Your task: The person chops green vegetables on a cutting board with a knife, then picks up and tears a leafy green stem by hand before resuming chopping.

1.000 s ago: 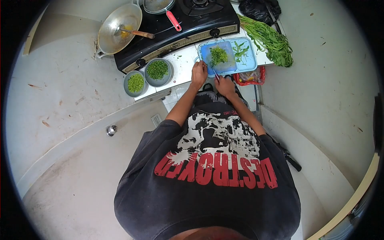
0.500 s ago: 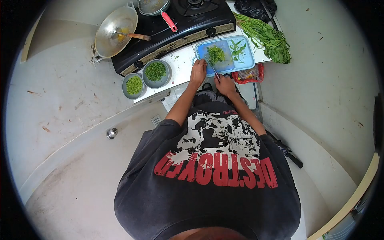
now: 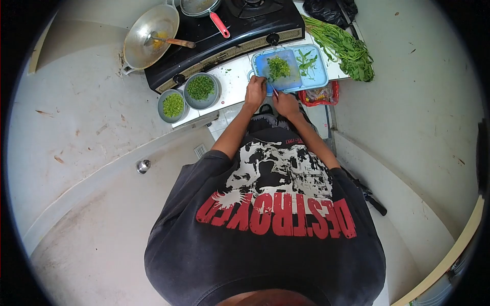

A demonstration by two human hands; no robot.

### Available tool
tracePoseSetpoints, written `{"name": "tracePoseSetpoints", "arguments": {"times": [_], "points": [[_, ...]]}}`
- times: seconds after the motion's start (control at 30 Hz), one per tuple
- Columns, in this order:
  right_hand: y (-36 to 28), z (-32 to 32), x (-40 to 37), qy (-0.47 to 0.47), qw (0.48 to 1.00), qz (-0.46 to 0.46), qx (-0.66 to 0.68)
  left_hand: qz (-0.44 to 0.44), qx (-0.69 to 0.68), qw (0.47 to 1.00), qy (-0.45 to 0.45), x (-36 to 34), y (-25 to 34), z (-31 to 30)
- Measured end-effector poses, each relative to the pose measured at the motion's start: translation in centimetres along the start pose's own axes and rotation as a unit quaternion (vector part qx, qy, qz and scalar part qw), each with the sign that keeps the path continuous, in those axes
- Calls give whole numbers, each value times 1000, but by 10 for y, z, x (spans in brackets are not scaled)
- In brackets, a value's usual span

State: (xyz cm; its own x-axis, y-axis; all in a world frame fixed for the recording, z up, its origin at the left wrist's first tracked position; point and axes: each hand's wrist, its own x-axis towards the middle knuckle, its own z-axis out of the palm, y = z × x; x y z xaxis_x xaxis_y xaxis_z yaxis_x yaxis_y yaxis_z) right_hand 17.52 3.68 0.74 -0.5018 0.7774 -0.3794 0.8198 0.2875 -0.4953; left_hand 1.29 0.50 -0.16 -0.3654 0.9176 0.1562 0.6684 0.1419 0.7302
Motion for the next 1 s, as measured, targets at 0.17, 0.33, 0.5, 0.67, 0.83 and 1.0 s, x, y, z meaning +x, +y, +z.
{"name": "tracePoseSetpoints", "arguments": {"times": [0.17,0.33,0.5,0.67,0.83,1.0], "points": [[6,1,-12,25,1000,0,-14,-17,-18,1000,2,0,1,-2],[12,4,-12,37,999,6,1,-2,-7,1000,-9,3,-2,-3],[1,-11,-15,2,1000,25,4,5,-10,1000,-20,4,-1,-6],[2,-9,-10,0,1000,3,-22,13,-14,1000,-16,5,-2,-7],[-1,-9,1,-4,1000,4,-18,-6,-29,999,17,6,-2,-2],[2,-8,-12,25,999,-2,-32,-31,-27,999,4,9,1,-6]]}}
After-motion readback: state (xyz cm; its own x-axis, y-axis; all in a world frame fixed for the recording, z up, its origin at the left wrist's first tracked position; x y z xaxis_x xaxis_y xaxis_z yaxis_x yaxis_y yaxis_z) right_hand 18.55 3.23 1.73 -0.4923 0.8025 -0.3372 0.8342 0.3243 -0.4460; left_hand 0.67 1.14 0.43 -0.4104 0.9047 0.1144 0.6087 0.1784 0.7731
